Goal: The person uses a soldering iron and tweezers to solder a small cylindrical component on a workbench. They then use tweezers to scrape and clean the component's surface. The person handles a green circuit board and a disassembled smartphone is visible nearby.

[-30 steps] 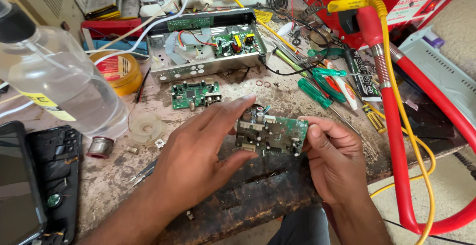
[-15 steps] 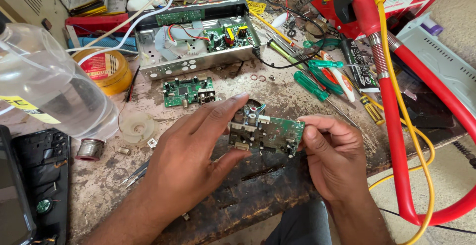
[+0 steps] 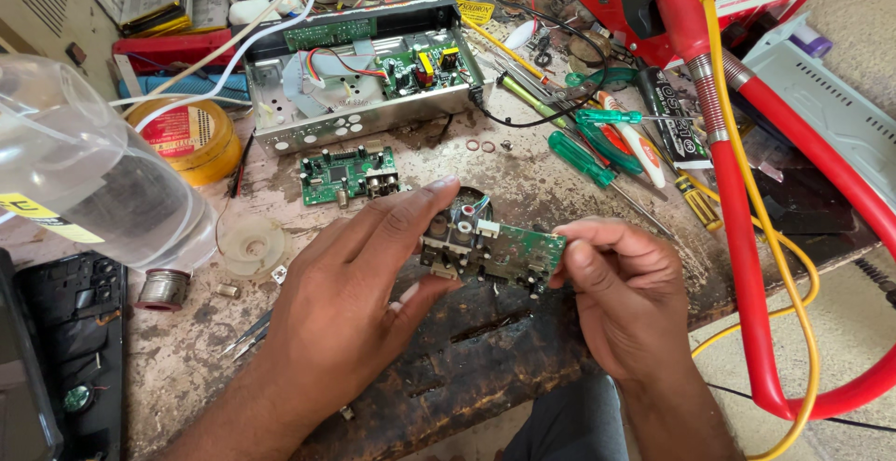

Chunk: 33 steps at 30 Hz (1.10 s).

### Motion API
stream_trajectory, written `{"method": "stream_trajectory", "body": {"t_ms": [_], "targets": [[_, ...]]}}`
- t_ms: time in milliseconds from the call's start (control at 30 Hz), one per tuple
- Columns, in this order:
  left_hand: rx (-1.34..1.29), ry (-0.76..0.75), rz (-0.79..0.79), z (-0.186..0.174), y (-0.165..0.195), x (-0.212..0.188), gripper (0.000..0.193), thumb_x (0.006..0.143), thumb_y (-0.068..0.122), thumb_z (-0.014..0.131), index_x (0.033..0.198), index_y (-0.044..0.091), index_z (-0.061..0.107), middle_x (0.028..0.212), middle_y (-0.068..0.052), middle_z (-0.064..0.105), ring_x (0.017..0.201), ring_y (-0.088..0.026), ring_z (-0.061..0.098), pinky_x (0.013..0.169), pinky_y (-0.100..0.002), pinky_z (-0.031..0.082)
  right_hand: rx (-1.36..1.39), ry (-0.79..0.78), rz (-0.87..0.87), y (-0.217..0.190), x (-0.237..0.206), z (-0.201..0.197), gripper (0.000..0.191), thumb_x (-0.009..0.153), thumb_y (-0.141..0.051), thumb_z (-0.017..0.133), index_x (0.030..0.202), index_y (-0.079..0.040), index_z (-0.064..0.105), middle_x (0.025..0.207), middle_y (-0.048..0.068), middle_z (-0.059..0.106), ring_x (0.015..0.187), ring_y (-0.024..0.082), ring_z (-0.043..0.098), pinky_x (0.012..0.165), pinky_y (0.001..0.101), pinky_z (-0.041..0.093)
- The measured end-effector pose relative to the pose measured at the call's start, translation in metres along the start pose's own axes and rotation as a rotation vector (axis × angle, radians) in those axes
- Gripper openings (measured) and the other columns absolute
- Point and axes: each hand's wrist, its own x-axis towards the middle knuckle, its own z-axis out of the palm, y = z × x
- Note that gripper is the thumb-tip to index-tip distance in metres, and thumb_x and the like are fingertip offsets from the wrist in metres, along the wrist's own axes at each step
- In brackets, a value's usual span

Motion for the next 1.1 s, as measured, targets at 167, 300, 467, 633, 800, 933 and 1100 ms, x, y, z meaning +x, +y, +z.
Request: {"method": "stream_trajectory", "body": {"t_ms": [167,300,467,633,800,933,1100], "targets": [[0.087,0.016,0.084,0.002,0.001,0.0,0.071,0.078,0.01,0.083,0.143,0.007,0.053,0.128,-0.016,0.067,0.111,-0.035,0.068,0.088,-0.044,0.053,-0.182,-0.006,0.012,-0.004,0.003,0.01,0.013,0.098,-0.011,0.074,0.1,0.002,0.074,0.092,0.007,0.073,0.079,0.012,0.064,0.074,0.0266,0.054],[0.099,-0.089,0.015,0.004,0.001,0.001,0.073,0.075,0.014,0.086,0.141,0.007,0.055,0.114,-0.014,0.069,0.099,-0.036,0.068,0.079,-0.046,0.052,-0.475,0.072,-0.037,-0.008,0.001,0.019,0.015,0.096,-0.014,0.076,0.093,0.0,0.075,0.082,0.002,0.069,0.074,0.007,0.059,0.069,0.022,0.047],[0.048,-0.066,-0.001,0.006,0.002,0.001,0.074,0.075,0.015,0.086,0.142,0.009,0.053,0.113,-0.014,0.068,0.096,-0.033,0.069,0.08,-0.042,0.056,-0.598,0.129,0.052,-0.017,0.0,0.021,0.017,0.095,-0.017,0.075,0.094,0.0,0.079,0.075,0.001,0.069,0.068,0.006,0.058,0.062,0.0219,0.047],[-0.043,-0.031,-0.093,-0.004,-0.007,-0.002,0.081,0.073,0.019,0.089,0.144,0.011,0.052,0.116,-0.013,0.069,0.081,-0.02,0.068,0.074,-0.035,0.057,-0.574,0.286,-0.014,-0.039,0.01,0.01,0.019,0.098,-0.018,0.069,0.107,-0.003,0.076,0.084,-0.001,0.074,0.071,0.005,0.065,0.064,0.021,0.054],[-0.43,-0.018,-0.53,-0.007,-0.016,-0.008,0.084,0.069,0.019,0.092,0.145,0.014,0.057,0.097,0.0,0.065,0.084,-0.009,0.059,0.071,-0.026,0.053,-0.998,0.338,-0.179,-0.07,0.03,-0.007,0.019,0.098,-0.012,0.073,0.114,-0.001,0.077,0.085,0.003,0.071,0.072,0.006,0.059,0.063,0.0209,0.047],[-0.775,0.087,-0.455,-0.011,-0.024,-0.012,0.057,0.082,0.015,0.087,0.13,0.0,0.059,0.107,0.0,0.061,0.097,-0.009,0.057,0.086,-0.025,0.051,-0.975,0.24,-0.108,-0.078,0.04,-0.018,0.019,0.096,-0.014,0.069,0.111,-0.004,0.075,0.084,0.0,0.073,0.073,0.004,0.064,0.065,0.0198,0.052],[-0.844,0.186,-0.638,-0.018,-0.034,-0.019,0.055,0.08,0.023,0.083,0.125,0.001,0.06,0.103,0.001,0.064,0.094,-0.008,0.061,0.085,-0.027,0.053,-0.888,0.183,0.022,-0.062,0.031,-0.008,0.018,0.099,-0.016,0.07,0.099,0.001,0.076,0.081,0.004,0.073,0.072,0.007,0.066,0.067,0.0231,0.054]]}}
